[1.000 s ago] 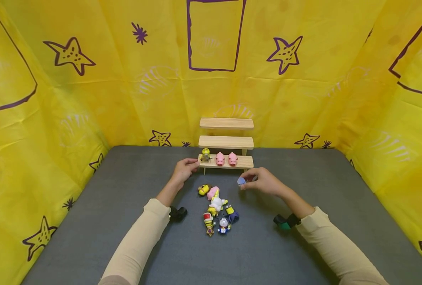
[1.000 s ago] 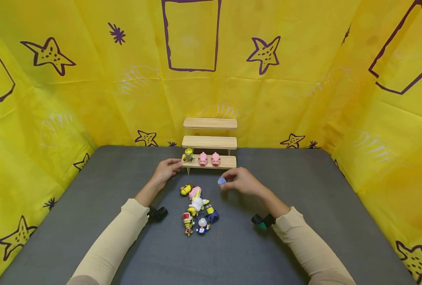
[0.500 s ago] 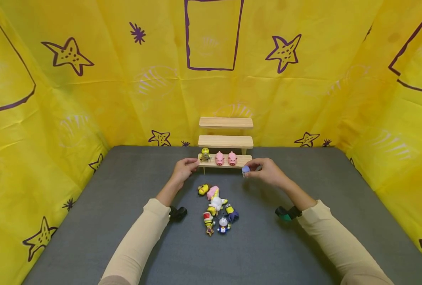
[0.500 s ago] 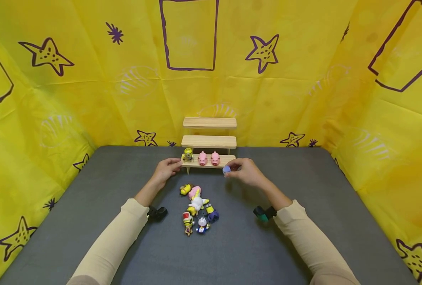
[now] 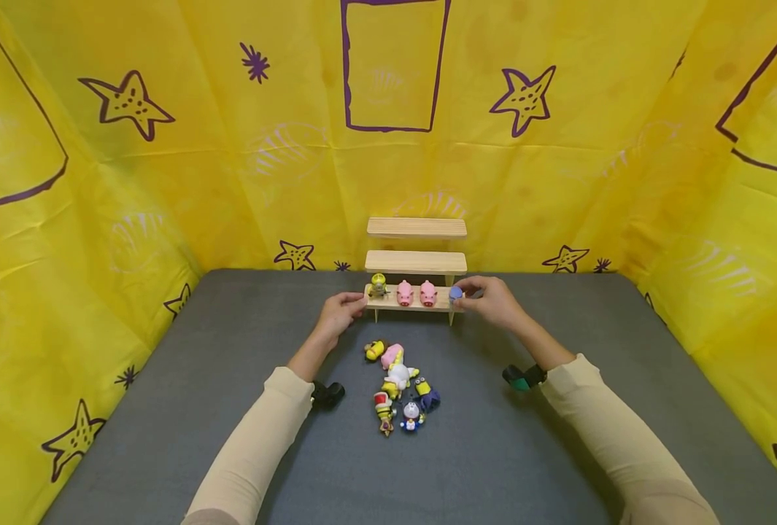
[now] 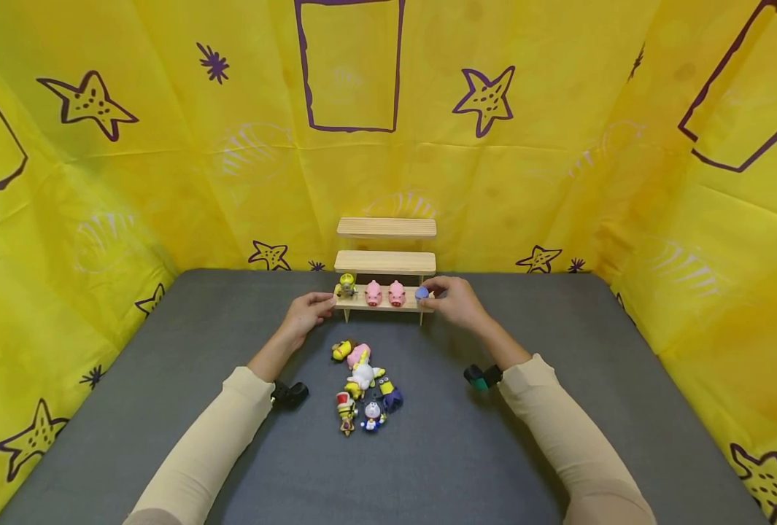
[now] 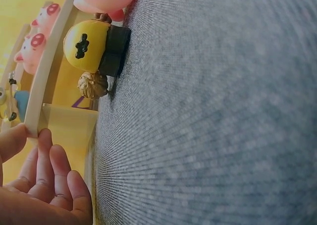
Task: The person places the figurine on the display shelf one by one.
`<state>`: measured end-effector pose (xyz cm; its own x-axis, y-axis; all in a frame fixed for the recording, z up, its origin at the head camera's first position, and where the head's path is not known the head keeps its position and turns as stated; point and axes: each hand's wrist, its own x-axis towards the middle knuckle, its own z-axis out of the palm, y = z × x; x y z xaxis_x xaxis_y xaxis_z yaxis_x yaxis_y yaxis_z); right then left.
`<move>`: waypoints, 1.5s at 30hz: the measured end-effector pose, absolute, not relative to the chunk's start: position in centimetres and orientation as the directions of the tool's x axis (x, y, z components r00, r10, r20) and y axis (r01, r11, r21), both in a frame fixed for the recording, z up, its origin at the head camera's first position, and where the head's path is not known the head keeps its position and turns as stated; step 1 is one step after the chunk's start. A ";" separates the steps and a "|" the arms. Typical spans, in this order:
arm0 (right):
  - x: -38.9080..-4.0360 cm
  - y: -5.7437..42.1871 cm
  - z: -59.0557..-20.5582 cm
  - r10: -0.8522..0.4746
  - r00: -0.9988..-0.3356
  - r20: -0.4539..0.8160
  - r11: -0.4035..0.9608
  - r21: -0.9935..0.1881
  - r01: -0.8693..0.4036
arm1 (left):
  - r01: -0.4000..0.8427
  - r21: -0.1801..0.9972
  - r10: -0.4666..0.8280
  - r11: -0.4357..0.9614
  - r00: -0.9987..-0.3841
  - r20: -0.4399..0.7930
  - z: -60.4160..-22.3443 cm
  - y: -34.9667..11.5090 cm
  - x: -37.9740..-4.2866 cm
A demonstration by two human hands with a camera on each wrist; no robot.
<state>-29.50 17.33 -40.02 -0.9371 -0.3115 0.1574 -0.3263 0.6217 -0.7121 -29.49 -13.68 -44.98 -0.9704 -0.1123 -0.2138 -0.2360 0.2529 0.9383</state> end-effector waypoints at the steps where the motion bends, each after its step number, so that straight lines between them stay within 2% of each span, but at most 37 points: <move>1: -29.6 17.3 -40.0 -0.306 -0.938 0.161 0.625 -0.710 -0.325 | -0.236 0.938 -0.113 0.255 -0.970 -0.213 -45.0 -13.7 -29.5; 14: -30.9 17.3 -41.2 -0.246 -0.954 0.169 0.639 -0.712 -0.291 | -0.250 0.937 -0.104 0.242 -0.967 -0.231 -45.0 -13.6 -29.2; 36: -31.3 17.3 -41.5 -0.240 -0.960 0.142 0.602 -0.755 -0.262 | -0.237 0.940 -0.093 0.244 -0.971 -0.221 -45.0 -13.9 -29.5; 40: -30.9 17.5 -41.2 -0.218 -0.963 0.156 0.609 -0.749 -0.259 | -0.239 0.940 -0.095 0.244 -0.970 -0.222 -44.9 -13.8 -29.5; 45: -30.3 17.7 -40.8 -0.177 -0.956 0.234 0.641 -0.710 -0.292 | -0.240 0.939 -0.095 0.245 -0.970 -0.223 -44.8 -13.8 -29.4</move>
